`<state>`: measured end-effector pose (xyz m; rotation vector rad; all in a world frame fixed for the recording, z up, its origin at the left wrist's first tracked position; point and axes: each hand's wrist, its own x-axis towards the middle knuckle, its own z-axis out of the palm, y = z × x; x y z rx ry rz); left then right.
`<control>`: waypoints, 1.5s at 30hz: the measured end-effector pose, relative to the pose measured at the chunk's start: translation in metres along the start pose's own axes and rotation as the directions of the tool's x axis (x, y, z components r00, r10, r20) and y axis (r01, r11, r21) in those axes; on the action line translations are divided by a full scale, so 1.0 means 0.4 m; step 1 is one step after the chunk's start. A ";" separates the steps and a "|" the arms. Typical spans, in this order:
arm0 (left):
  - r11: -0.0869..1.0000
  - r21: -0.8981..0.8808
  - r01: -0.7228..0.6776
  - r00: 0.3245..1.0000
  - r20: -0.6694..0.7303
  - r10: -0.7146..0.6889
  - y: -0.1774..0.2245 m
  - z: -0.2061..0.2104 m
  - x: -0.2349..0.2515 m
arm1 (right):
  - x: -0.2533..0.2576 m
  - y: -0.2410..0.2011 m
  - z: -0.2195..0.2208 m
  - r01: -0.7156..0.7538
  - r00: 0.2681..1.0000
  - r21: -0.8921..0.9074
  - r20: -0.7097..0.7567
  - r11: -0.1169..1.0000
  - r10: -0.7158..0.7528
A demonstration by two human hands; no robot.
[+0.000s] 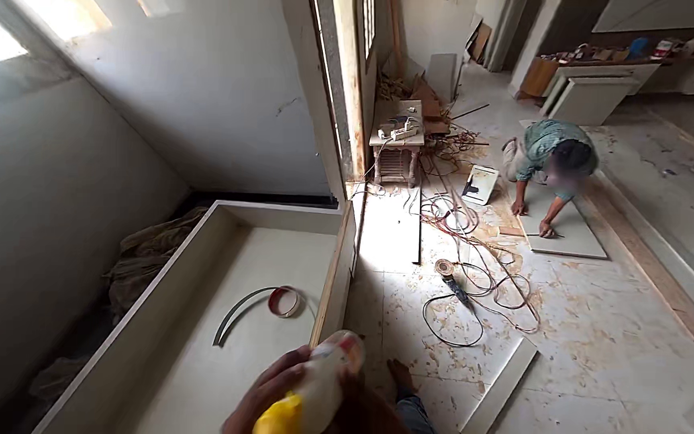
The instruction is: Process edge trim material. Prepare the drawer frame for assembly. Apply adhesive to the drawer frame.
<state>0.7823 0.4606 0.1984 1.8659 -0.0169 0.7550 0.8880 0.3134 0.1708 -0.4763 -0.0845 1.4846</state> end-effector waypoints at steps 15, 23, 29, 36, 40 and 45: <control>0.883 0.309 0.353 0.929 -0.002 -0.371 -0.165 0.014 0.078 | 0.062 -0.295 -0.195 0.452 0.814 0.006 -0.411 0.892 -0.410; 0.018 0.498 0.867 0.473 -0.811 -0.344 -0.171 -0.375 -0.260 | 0.219 -0.577 -0.257 0.570 0.574 -0.372 -0.458 0.732 -0.679; -0.103 0.145 0.984 0.094 -0.916 -0.390 -0.224 -0.366 -0.317 | 0.382 -0.698 -0.313 0.516 0.466 -0.596 -0.408 0.616 -0.785; 0.028 0.204 0.979 0.202 -0.926 -0.318 -0.247 -0.368 -0.337 | 0.518 -0.787 -0.343 0.523 0.426 -0.704 -0.273 0.481 -0.863; 0.019 0.203 0.979 0.199 -0.931 -0.307 -0.248 -0.366 -0.333 | 0.558 -0.816 -0.354 0.519 0.406 -0.768 -0.166 0.376 -0.899; 0.021 0.205 0.979 0.202 -0.931 -0.303 -0.252 -0.370 -0.339 | 0.566 -0.829 -0.361 0.495 0.408 -0.813 -0.092 0.305 -0.908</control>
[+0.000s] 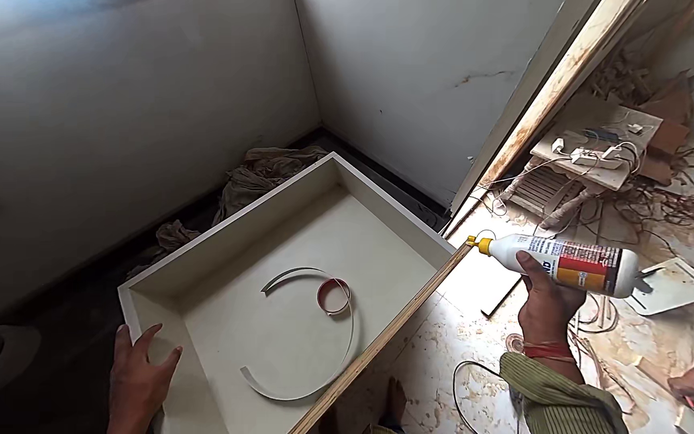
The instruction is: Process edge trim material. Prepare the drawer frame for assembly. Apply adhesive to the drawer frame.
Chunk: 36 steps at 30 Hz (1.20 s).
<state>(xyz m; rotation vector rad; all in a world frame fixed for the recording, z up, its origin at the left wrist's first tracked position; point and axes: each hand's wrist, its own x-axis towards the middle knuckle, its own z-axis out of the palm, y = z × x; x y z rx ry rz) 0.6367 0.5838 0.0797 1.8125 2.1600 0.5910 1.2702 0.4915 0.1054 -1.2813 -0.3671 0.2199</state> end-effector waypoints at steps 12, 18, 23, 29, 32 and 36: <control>0.999 -0.035 0.000 1.000 0.002 0.000 0.009 -0.005 -0.003 | 0.003 -0.054 -0.006 0.108 0.985 -0.094 0.142 0.990 -0.094; 1.000 -0.028 -0.005 1.000 -0.006 0.004 0.002 -0.003 -0.004 | 0.007 -0.050 -0.014 0.139 0.986 -0.105 0.109 0.985 -0.127; 1.000 -0.029 0.002 1.000 -0.012 -0.003 -0.006 0.002 0.000 | 0.006 -0.058 -0.012 0.164 0.982 -0.120 0.117 0.979 -0.150; 0.999 -0.029 0.015 1.000 -0.011 -0.016 -0.007 0.001 0.001 | -0.012 -0.072 0.000 0.196 0.977 -0.151 0.120 0.969 -0.179; 0.999 -0.037 0.020 1.000 -0.016 -0.021 -0.009 0.001 -0.001 | -0.022 -0.072 0.002 0.211 0.973 -0.165 0.134 0.964 -0.190; 0.999 -0.052 0.003 1.000 -0.027 -0.004 -0.010 0.000 0.000 | -0.043 -0.076 0.004 0.247 0.965 -0.194 0.142 0.949 -0.222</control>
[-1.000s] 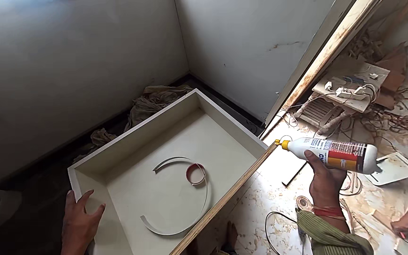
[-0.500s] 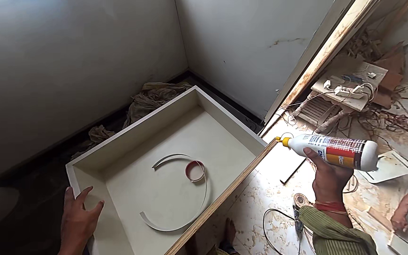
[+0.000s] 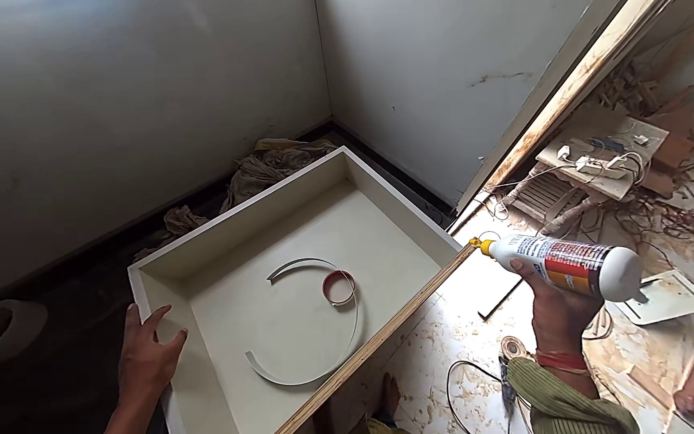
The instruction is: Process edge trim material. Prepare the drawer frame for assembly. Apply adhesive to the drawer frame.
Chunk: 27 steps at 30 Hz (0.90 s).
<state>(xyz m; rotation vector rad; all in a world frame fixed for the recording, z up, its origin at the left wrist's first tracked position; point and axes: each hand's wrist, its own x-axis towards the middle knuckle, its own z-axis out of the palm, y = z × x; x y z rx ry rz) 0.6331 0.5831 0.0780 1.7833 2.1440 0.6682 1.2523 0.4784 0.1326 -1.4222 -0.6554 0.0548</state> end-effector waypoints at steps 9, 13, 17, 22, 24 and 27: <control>1.000 -0.026 -0.008 1.000 -0.014 0.008 -0.019 0.004 0.001 | -0.049 -0.029 0.007 0.066 0.998 -0.063 0.028 0.996 -0.064; 0.999 -0.051 0.018 1.000 -0.003 -0.018 -0.006 -0.002 -0.003 | -0.072 -0.040 0.008 0.055 0.998 -0.055 0.032 0.997 -0.053; 0.998 -0.060 0.032 0.999 -0.001 -0.032 -0.004 -0.003 -0.002 | -0.094 -0.052 0.011 0.059 0.998 -0.082 0.044 0.995 -0.055; 0.997 -0.078 0.024 1.000 -0.007 -0.025 -0.012 -0.003 -0.003 | -0.124 -0.066 0.008 0.064 0.997 -0.099 0.056 0.993 -0.059; 0.996 -0.084 0.027 1.000 -0.011 -0.028 -0.012 -0.003 -0.005 | -0.140 -0.075 0.006 0.052 0.996 -0.107 0.083 0.993 -0.043; 0.995 -0.088 0.036 0.999 0.000 -0.037 -0.015 -0.003 -0.004 | -0.159 -0.083 0.006 0.059 0.994 -0.104 0.094 0.993 -0.049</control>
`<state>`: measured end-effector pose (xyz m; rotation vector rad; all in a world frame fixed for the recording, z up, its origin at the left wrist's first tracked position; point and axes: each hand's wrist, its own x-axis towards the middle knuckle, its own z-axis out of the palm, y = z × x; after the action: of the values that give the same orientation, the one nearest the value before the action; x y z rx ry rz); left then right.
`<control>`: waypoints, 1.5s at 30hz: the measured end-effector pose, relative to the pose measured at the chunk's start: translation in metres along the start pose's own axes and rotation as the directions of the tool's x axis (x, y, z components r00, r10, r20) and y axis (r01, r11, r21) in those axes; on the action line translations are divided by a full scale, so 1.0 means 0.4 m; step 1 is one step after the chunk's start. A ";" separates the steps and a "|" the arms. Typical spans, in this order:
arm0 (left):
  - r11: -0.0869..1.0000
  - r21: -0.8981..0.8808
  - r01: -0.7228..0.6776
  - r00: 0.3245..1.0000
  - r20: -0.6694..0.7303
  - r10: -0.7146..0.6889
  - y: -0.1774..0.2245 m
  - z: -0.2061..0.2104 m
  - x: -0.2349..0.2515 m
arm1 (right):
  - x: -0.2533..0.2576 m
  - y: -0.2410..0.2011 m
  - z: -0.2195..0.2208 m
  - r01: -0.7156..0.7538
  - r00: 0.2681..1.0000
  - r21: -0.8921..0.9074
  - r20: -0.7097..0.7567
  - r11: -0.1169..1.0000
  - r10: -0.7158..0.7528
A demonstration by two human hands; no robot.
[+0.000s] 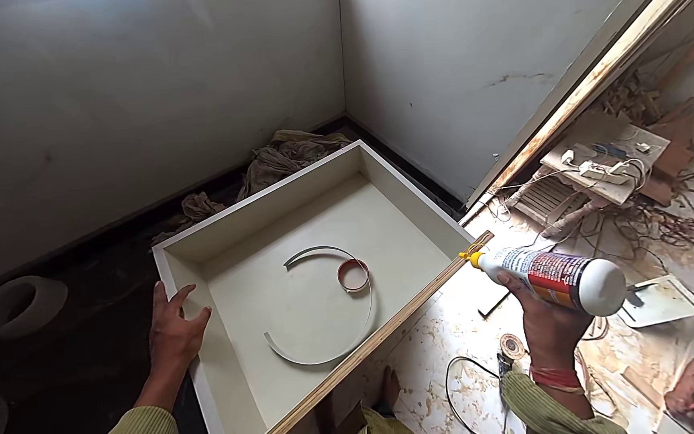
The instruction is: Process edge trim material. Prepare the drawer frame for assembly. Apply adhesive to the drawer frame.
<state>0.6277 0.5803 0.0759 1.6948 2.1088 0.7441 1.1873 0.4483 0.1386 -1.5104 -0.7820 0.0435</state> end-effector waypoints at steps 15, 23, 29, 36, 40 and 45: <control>0.998 -0.060 -0.023 1.000 -0.008 0.022 -0.008 -0.003 -0.005 | -0.097 -0.053 0.005 0.020 0.999 0.013 0.048 1.000 -0.020; 0.996 -0.090 -0.018 1.000 -0.012 0.017 -0.028 -0.001 -0.001 | -0.163 -0.088 0.014 0.006 0.997 0.022 0.080 1.000 -0.007; 0.994 -0.113 0.008 1.000 0.001 -0.008 -0.031 -0.003 -0.001 | -0.214 -0.116 0.019 0.009 0.995 0.034 0.102 0.999 -0.013; 0.989 -0.148 0.004 1.000 0.005 -0.003 -0.031 -0.011 -0.003 | -0.273 -0.149 0.029 -0.010 0.991 0.067 0.131 0.998 0.001; 0.985 -0.169 0.027 1.000 0.009 -0.026 -0.037 -0.009 -0.002 | -0.304 -0.173 0.039 -0.024 0.989 0.094 0.149 0.995 0.010; 0.980 -0.192 0.046 0.999 0.019 -0.044 -0.037 -0.010 -0.002 | -0.349 -0.199 0.048 -0.025 0.984 0.116 0.178 0.993 0.004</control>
<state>0.6139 0.5766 0.0703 1.5408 1.9870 0.8884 1.0373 0.3886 0.1474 -1.4132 -0.8951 0.2344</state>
